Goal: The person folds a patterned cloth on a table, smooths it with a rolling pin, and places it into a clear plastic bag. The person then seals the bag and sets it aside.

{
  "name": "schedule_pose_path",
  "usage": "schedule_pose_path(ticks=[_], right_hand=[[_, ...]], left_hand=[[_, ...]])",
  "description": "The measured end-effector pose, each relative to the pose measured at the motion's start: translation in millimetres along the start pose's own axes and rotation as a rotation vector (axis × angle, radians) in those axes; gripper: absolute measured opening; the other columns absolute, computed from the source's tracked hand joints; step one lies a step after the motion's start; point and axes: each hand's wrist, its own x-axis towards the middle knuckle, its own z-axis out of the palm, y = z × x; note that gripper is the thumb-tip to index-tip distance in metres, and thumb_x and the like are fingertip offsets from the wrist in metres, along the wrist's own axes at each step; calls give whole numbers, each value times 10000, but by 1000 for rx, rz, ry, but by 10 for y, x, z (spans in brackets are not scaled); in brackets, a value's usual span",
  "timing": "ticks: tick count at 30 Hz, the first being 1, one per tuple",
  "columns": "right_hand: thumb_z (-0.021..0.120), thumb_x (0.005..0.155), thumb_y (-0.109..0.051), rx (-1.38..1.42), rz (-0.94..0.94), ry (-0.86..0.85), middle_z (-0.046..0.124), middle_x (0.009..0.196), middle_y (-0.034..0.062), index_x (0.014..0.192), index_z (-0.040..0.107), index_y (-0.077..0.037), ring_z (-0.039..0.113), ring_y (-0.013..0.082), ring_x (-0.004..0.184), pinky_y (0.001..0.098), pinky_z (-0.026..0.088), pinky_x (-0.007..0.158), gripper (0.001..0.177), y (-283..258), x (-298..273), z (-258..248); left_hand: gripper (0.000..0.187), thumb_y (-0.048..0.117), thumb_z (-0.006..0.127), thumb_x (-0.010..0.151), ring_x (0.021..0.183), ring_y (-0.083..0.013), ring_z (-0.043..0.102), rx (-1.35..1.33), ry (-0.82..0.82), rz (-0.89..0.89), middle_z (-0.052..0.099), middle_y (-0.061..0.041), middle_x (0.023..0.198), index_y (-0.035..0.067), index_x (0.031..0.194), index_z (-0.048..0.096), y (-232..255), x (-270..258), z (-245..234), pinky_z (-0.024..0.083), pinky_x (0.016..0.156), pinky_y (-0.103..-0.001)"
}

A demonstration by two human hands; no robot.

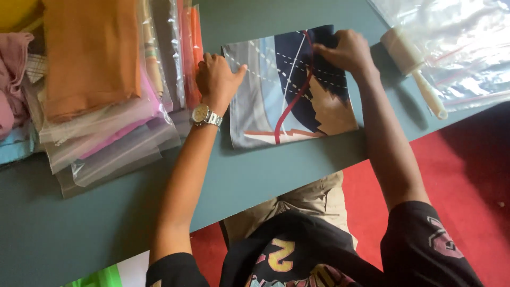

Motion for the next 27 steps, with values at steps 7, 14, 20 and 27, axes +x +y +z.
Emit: schedule_pose_path(ticks=[7,14,20,27], right_hand=[[733,987,-169,153,-320,48,658,1027,266,1116,471,-8,593,413,839,506,430,646,333,-288,-370,-102],[791,1057,-111,228,-270,218,720,1058,325,1323,404,49,727,445,870,498,576,593,496,83,-242,41],[737,1086,-111,405,-198,150,752,1056,208,1410,393,-58,788,325,949,424,670,714,476,89,-264,8],[691,1058,115,495,-437,140,650,1178,87,1004,615,-56,660,259,974,362,584,796,195,-16,-280,-108]], left_hand=[[393,430,853,831,833,-356,665,-214,24,94,666,-112,945,106,889,639,-196,19,103,531,681,-489],[356,184,795,796,663,-146,656,-642,21,-64,698,84,849,259,1000,513,-100,-39,-14,469,556,-392],[299,237,636,886,565,-106,422,-816,-151,-272,457,90,725,216,1087,417,-57,-53,-139,350,531,-334],[379,352,741,785,734,-77,567,-824,-199,-373,607,98,910,265,1078,517,37,-78,-365,431,638,-285]])
